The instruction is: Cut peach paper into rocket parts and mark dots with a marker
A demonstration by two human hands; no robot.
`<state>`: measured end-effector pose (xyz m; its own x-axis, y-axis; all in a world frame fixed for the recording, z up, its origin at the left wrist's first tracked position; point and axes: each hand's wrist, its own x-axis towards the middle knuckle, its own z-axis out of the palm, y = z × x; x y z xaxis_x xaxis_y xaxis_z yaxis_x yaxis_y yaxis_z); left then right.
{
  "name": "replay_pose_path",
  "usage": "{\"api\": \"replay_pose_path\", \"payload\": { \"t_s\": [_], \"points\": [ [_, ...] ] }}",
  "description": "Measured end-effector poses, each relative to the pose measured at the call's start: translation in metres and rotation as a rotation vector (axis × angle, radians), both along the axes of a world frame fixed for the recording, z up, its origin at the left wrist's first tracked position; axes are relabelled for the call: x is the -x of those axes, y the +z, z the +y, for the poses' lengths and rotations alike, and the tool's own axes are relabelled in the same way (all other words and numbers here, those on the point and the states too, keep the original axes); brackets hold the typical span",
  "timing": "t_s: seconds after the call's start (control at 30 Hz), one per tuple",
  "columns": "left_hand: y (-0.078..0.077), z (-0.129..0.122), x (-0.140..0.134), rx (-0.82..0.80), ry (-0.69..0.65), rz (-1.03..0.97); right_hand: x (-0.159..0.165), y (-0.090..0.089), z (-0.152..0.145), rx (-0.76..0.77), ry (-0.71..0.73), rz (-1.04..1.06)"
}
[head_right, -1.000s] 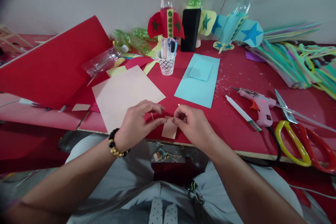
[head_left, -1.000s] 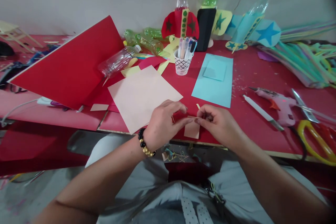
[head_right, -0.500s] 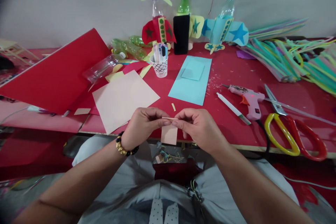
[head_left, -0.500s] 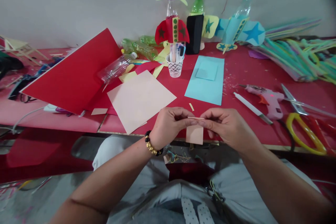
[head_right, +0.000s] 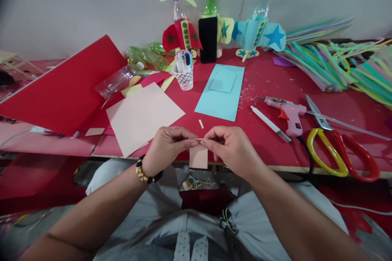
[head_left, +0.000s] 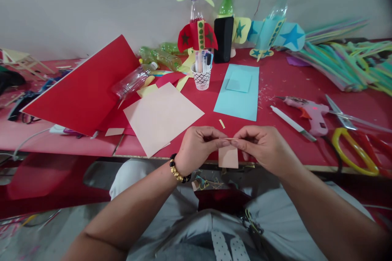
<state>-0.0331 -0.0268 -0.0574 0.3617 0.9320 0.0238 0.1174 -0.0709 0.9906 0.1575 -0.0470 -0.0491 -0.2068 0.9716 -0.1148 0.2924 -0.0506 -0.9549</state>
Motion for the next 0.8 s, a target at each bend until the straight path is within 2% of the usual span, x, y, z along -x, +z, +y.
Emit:
{"api": "replay_pose_path", "payload": {
  "t_s": [0.13,0.33,0.4,0.6,0.8],
  "points": [
    [0.000,0.002,0.001,-0.010,-0.036,0.009,0.001,-0.002,0.000,0.005,0.004,0.029],
    [0.007,0.008,0.008,-0.078,-0.245,0.183,0.000,0.002,0.001,0.057,0.100,0.062],
    [0.010,0.007,0.008,-0.091,-0.261,0.186,0.000,0.003,0.002,0.077,0.121,0.092],
    [0.012,0.000,0.002,-0.157,-0.018,0.077,0.006,-0.001,0.000,0.184,0.168,0.208],
    [0.005,0.003,0.004,-0.084,0.153,-0.072,0.004,-0.005,-0.005,0.231,0.065,0.187]
  ]
}}
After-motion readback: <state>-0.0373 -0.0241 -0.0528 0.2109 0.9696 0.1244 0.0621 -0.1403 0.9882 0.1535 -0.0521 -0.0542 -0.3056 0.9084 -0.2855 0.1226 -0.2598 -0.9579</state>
